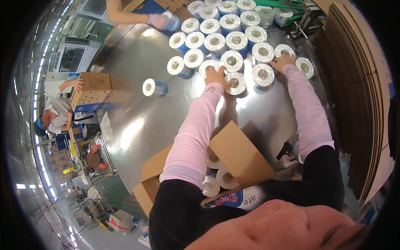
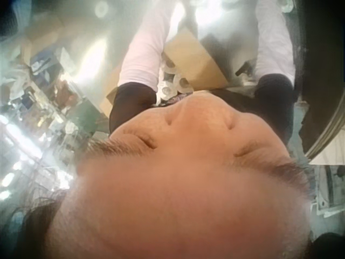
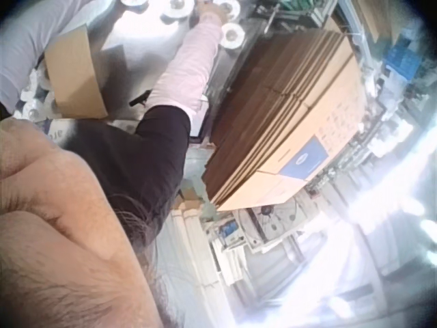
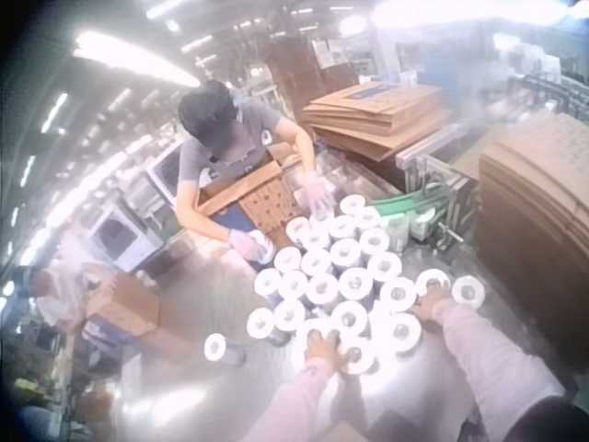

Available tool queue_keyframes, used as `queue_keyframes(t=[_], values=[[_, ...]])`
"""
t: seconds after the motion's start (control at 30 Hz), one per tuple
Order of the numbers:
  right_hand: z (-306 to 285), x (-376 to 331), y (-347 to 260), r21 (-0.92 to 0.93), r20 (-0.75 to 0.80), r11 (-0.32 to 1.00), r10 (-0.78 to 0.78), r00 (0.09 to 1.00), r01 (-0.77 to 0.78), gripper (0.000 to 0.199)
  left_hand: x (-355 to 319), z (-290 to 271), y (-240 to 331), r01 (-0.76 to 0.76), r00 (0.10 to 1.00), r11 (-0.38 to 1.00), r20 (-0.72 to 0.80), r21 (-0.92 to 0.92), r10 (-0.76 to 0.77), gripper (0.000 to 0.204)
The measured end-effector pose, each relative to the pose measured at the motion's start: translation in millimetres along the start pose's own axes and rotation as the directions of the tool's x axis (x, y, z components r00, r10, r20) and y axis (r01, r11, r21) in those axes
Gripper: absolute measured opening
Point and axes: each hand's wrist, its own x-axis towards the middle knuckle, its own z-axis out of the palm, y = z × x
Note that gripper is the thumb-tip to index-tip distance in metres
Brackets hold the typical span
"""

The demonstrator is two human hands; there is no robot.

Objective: The person picks up wrapped rolls from a table and places them into cardboard boxes, then picks up and unfolds flat boxes to prepare for more items.

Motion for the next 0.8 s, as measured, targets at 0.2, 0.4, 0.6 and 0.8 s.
queue_keyframes(t=[0.2,0.4,0.6,0.8], values=[[20,-35,-50,0.013,0.108,1.000,0.006,0.994,-0.007,0.077,-10,-16,16,0.174,0.970,0.966,0.133,0.189,-0.201,0.061],[73,-170,-155,-0.095,0.180,0.925,-0.349,0.920,0.369,0.049,-50,14,-63,0.182,0.978,0.954,0.056,0.240,-0.200,0.057],[228,-238,-134,0.072,-0.111,0.907,-0.405,0.907,0.414,0.034,-102,-16,-141,0.119,0.986,0.807,-0.024,-0.579,-0.163,0.039],[160,-159,56,0.373,-0.186,0.925,-0.005,0.982,0.076,0.034,-219,-135,-109,-0.436,0.868,-0.234,-0.475,-0.869,0.147,0.041]])
